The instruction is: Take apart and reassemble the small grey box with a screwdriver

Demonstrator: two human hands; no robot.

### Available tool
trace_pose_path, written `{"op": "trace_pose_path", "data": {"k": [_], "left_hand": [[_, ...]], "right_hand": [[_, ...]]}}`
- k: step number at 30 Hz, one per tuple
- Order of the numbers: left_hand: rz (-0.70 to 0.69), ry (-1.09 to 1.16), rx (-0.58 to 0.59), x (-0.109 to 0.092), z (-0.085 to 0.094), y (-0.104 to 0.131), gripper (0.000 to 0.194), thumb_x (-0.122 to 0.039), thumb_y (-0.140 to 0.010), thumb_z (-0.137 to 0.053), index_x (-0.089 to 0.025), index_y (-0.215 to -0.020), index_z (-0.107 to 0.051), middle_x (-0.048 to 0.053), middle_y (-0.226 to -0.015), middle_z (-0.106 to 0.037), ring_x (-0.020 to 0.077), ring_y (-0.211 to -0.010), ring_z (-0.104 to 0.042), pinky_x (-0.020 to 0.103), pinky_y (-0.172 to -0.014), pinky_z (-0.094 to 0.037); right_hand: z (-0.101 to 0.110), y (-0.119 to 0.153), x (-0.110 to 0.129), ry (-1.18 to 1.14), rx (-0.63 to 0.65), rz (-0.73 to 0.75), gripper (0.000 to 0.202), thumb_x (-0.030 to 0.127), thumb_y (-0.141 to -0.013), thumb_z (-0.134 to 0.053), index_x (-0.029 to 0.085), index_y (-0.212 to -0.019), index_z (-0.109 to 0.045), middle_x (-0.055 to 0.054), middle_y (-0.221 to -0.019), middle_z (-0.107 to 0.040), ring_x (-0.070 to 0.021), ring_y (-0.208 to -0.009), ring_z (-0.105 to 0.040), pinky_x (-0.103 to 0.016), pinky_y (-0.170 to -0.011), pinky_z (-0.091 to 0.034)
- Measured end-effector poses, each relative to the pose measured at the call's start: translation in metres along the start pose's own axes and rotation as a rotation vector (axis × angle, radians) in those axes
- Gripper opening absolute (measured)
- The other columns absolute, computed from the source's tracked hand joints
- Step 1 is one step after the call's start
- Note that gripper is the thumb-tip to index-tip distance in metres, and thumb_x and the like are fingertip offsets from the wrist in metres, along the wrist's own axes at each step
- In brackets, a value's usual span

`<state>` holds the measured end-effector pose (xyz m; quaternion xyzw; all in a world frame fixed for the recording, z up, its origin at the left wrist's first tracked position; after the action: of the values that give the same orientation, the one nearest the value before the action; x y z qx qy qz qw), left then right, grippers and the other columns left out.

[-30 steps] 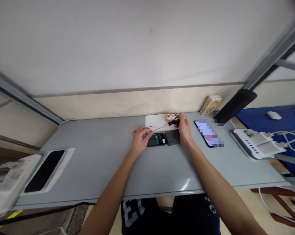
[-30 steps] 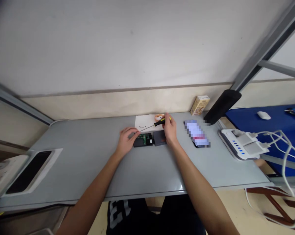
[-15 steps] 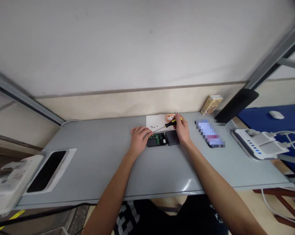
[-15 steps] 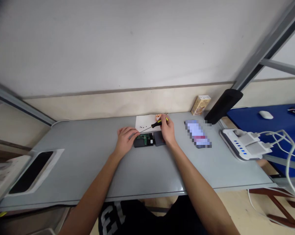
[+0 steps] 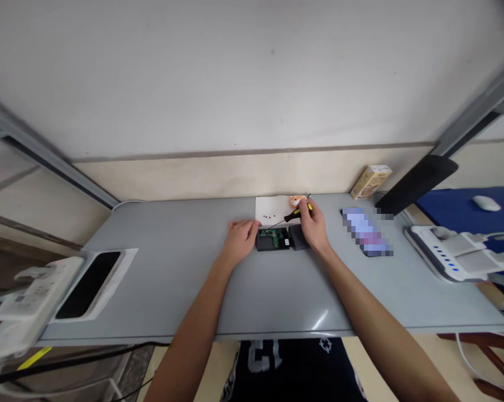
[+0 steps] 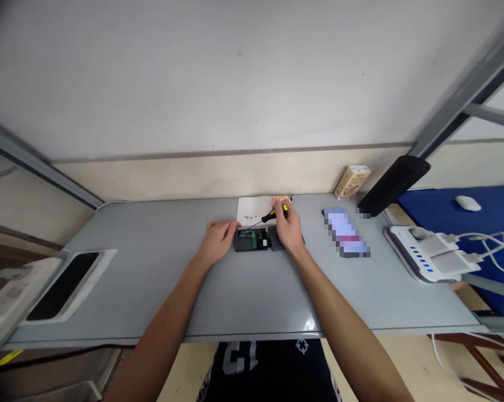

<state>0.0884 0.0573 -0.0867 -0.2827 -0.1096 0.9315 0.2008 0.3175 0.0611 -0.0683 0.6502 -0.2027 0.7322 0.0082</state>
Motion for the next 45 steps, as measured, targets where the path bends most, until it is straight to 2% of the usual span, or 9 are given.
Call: {"op": "trace_pose_path", "data": {"k": [13,22,24,28,30,33,38,42,45], "left_hand": [[-0.109,0.089,0.058,0.003,-0.004,-0.002,0.035,-0.034,-0.108,-0.04,-0.02,-0.091,-0.068,0.005,-0.092,-0.07,0.0198,-0.089,-0.064,0.034,-0.085,-0.049],[-0.13,0.088,0.058,0.0,-0.005,-0.002,0.028,-0.029,-0.106,-0.044,-0.019,-0.093,-0.067,0.005,-0.094,-0.068,0.0195,-0.09,-0.063,0.033,-0.085,-0.048],[-0.129,0.096,0.057,-0.001,-0.005,-0.002,0.028,-0.029,-0.106,-0.043,-0.019,-0.094,-0.067,0.005,-0.094,-0.068,0.0192,-0.09,-0.063,0.033,-0.085,-0.048],[-0.136,0.07,0.057,0.0,-0.005,-0.001,0.027,-0.027,-0.106,-0.043,-0.02,-0.095,-0.067,0.006,-0.095,-0.067,0.0196,-0.091,-0.063,0.033,-0.086,-0.048],[-0.14,0.055,0.059,0.0,-0.006,-0.001,0.027,-0.027,-0.106,-0.043,-0.02,-0.097,-0.067,0.006,-0.095,-0.067,0.0199,-0.091,-0.063,0.034,-0.086,-0.048],[-0.146,0.05,0.072,0.0,-0.007,-0.002,0.026,-0.027,-0.106,-0.043,-0.02,-0.098,-0.067,0.006,-0.096,-0.067,0.0199,-0.092,-0.063,0.033,-0.087,-0.048],[-0.127,0.044,0.071,0.0,-0.006,-0.002,0.026,-0.028,-0.106,-0.044,-0.021,-0.098,-0.067,0.006,-0.095,-0.067,0.0201,-0.092,-0.063,0.033,-0.086,-0.048],[-0.114,0.043,0.068,-0.001,-0.005,-0.001,0.028,-0.031,-0.107,-0.042,-0.021,-0.097,-0.067,0.006,-0.095,-0.066,0.0202,-0.091,-0.062,0.034,-0.085,-0.049],[-0.109,0.048,0.075,-0.001,-0.004,-0.001,0.029,-0.032,-0.107,-0.041,-0.02,-0.098,-0.067,0.005,-0.094,-0.066,0.0201,-0.091,-0.062,0.034,-0.085,-0.049]], "right_hand": [[-0.004,0.007,0.007,0.09,0.055,0.083,0.039,0.059,-0.098,-0.049,0.023,-0.09,-0.06,-0.001,-0.079,-0.063,-0.0167,-0.071,-0.056,-0.029,-0.07,-0.043],[-0.036,0.0,0.046,0.162,0.323,0.307,0.03,0.05,-0.1,-0.051,0.024,-0.088,-0.06,0.0,-0.078,-0.06,-0.0159,-0.072,-0.054,-0.03,-0.069,-0.041],[-0.044,-0.005,0.05,0.083,0.315,0.345,0.03,0.05,-0.097,-0.057,0.023,-0.085,-0.062,-0.001,-0.083,-0.061,-0.0158,-0.076,-0.056,-0.03,-0.072,-0.043],[-0.062,-0.009,0.039,-0.237,0.268,0.184,0.035,0.054,-0.094,-0.062,0.023,-0.078,-0.057,0.001,-0.073,-0.061,-0.0133,-0.065,-0.057,-0.028,-0.063,-0.045],[-0.069,-0.006,0.029,-0.372,0.087,0.081,0.04,0.057,-0.092,-0.062,0.024,-0.074,-0.048,0.006,-0.056,-0.051,-0.0109,-0.05,-0.047,-0.026,-0.052,-0.039],[-0.073,-0.001,0.019,-0.505,-0.139,-0.007,0.047,0.062,-0.088,-0.065,0.025,-0.073,-0.041,0.01,-0.051,-0.039,-0.009,-0.042,-0.036,-0.024,-0.044,-0.031],[-0.07,-0.002,0.022,-0.761,0.036,-0.078,0.045,0.069,-0.095,-0.048,0.025,-0.094,-0.06,0.005,-0.063,-0.047,-0.0103,-0.053,-0.047,-0.025,-0.053,-0.041],[-0.064,-0.003,0.024,-0.803,0.092,-0.136,0.035,0.053,-0.083,-0.075,0.025,-0.09,-0.056,0.003,-0.081,-0.06,-0.0104,-0.068,-0.059,-0.025,-0.064,-0.048],[-0.064,-0.003,0.023,-0.767,0.116,-0.152,0.046,0.05,-0.078,-0.081,0.026,-0.084,-0.043,0.006,-0.073,-0.057,-0.0093,-0.057,-0.054,-0.025,-0.057,-0.045]]}}
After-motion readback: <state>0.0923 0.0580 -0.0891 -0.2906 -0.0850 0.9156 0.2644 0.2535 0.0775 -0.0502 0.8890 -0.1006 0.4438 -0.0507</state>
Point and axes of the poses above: each hand's wrist, its own y-axis away from the middle knuckle, its own z-axis out of the back of the hand, x = y × z, the point moved 2 cm from there along -y, towards the middle knuckle
